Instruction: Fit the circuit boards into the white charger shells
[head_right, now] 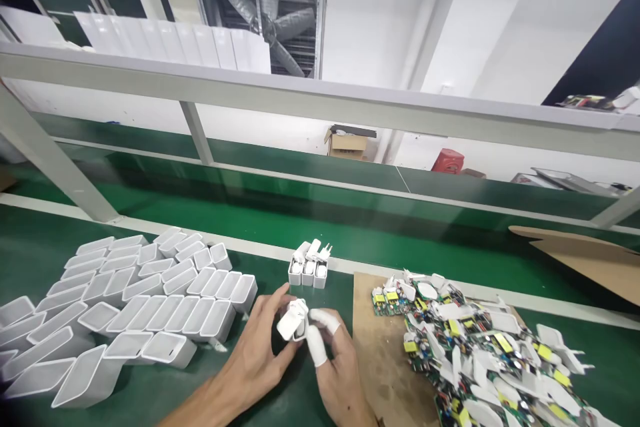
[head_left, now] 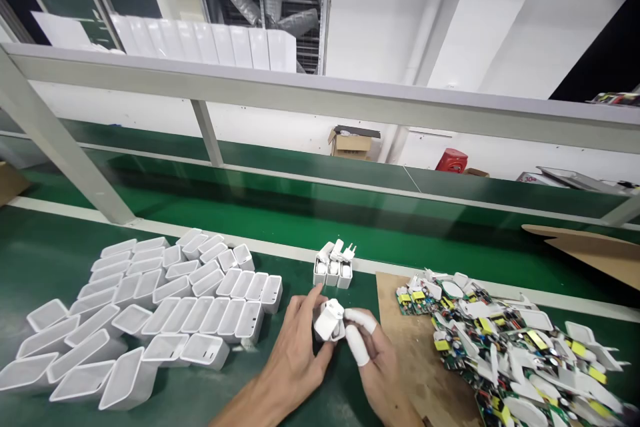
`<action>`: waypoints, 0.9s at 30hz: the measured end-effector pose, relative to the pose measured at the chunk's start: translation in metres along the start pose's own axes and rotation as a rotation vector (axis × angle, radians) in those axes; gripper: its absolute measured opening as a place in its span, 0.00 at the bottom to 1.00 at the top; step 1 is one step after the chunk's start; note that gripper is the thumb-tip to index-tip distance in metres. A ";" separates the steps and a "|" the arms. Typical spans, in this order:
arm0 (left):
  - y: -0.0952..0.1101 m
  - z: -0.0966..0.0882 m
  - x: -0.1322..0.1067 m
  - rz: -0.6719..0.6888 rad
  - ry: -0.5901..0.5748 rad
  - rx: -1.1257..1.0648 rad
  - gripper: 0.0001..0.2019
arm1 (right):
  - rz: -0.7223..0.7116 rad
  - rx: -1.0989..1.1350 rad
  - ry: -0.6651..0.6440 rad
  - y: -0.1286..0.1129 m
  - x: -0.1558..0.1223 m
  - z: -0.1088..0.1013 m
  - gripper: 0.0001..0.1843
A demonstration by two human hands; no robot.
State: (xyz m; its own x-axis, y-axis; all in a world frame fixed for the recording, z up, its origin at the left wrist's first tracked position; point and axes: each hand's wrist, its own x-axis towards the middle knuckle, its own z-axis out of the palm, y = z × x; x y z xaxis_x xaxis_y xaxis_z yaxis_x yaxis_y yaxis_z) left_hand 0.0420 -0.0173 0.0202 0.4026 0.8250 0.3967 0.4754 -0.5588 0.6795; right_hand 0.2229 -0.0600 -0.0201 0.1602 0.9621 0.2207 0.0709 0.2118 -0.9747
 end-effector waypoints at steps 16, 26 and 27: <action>-0.048 -0.051 0.124 -0.459 -0.265 0.028 0.68 | -0.129 -0.205 0.317 0.058 0.090 0.017 0.33; -0.020 -0.021 0.113 -0.537 -0.202 0.145 0.81 | -0.085 -0.086 0.251 0.062 0.064 0.041 0.32; -0.017 -0.018 0.114 -0.544 -0.200 0.173 0.81 | -0.084 -0.075 0.246 0.063 0.062 0.042 0.32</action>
State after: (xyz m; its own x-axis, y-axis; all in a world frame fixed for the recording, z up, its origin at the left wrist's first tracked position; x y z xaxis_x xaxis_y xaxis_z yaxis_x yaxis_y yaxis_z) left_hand 0.0659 0.0881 0.0649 0.1975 0.9736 -0.1146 0.7678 -0.0809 0.6356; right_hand 0.1958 0.0196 -0.0690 0.3841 0.8692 0.3112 0.1655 0.2668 -0.9494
